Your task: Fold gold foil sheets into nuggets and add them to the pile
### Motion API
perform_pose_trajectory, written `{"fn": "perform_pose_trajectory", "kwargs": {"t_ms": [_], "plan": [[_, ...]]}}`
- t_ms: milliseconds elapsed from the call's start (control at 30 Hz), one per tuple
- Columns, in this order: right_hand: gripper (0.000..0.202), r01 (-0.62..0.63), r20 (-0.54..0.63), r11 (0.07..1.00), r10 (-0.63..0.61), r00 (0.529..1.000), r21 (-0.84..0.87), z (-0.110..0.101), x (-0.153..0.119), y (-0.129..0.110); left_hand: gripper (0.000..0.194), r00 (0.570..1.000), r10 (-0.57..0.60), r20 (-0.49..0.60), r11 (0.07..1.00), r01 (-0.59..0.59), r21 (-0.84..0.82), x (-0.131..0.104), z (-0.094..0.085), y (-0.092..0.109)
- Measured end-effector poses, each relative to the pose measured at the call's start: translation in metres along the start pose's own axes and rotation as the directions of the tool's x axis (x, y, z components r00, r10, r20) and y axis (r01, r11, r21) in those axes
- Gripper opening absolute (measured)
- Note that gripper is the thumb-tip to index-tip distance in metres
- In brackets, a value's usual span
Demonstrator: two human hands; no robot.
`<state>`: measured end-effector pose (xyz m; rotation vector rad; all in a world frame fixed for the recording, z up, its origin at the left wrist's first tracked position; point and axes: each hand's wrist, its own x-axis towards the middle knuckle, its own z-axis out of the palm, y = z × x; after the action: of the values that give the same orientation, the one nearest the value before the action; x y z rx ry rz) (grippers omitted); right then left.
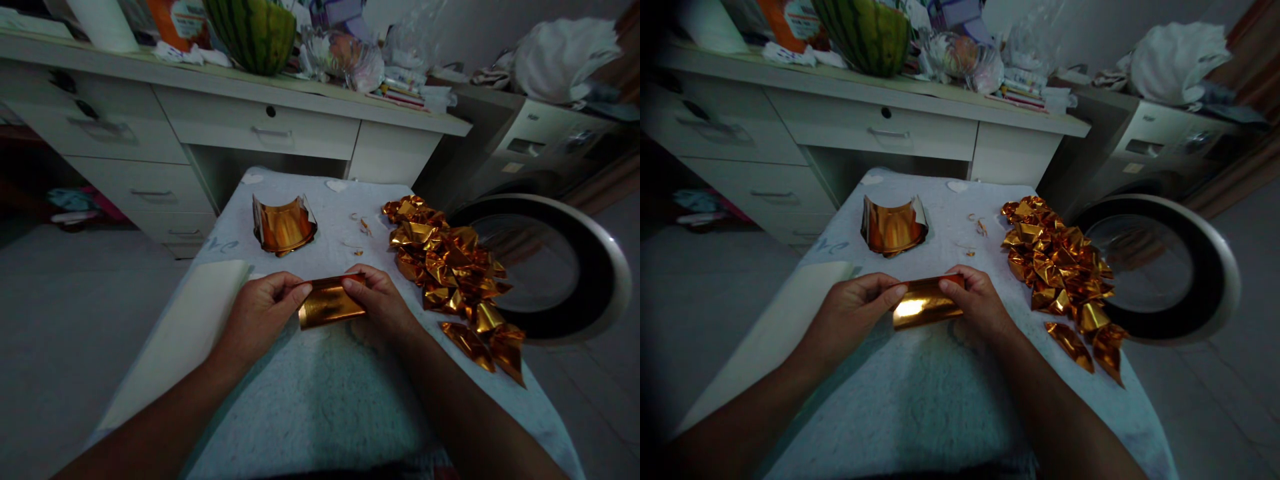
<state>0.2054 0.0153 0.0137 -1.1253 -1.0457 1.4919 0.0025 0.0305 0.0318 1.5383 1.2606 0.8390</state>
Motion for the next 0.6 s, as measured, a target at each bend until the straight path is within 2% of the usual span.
{"fn": "perform_pose_trajectory", "kwargs": {"t_ms": [267,400,467,600], "plan": [[0.02,0.023,-0.005,0.996,-0.023,1.0,-0.084,-0.002,-0.002,0.0,0.025,1.0,0.002,0.016,0.998,-0.002,0.059,0.002,0.0,-0.007],[0.018,0.077,-0.039,0.951,-0.093,0.995,-0.301,-0.004,0.0,0.0,0.024,1.0,0.028,0.003,0.982,-0.028,0.189,0.001,-0.001,-0.007],[0.015,0.127,-0.038,0.87,-0.165,0.986,-0.476,-0.005,0.001,-0.001,0.024,0.998,0.062,0.01,0.954,-0.063,0.292,0.001,-0.001,-0.009],[0.01,0.188,0.018,0.604,-0.276,0.961,-0.774,-0.004,0.003,0.0,0.023,0.994,0.09,0.056,0.866,-0.106,0.489,0.003,0.001,-0.011]]}}
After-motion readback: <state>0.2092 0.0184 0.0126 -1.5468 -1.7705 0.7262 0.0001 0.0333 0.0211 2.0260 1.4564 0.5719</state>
